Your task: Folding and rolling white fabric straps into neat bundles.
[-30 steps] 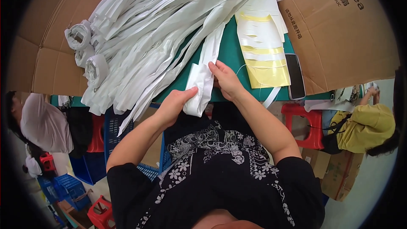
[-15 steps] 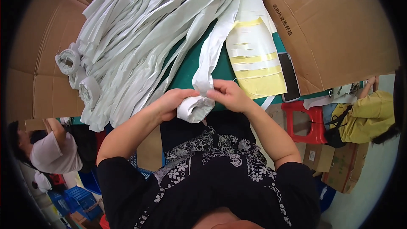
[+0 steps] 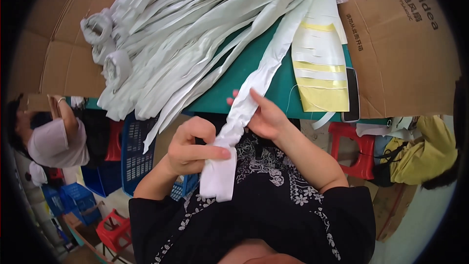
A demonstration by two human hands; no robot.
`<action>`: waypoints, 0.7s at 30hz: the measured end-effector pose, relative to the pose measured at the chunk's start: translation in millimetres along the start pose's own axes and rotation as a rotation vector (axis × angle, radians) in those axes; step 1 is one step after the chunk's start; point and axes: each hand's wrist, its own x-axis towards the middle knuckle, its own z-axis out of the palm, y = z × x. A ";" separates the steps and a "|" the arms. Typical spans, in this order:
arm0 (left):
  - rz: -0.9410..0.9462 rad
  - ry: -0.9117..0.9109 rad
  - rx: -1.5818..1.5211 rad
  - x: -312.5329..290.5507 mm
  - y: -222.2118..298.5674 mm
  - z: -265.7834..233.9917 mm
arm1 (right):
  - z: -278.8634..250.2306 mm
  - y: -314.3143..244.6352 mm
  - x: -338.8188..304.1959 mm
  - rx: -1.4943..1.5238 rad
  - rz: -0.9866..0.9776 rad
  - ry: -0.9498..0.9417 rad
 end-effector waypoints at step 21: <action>0.429 0.256 -0.925 -16.0 60.8 -100.5 | 43.8 -290.6 77.5 0.003 -0.516 0.269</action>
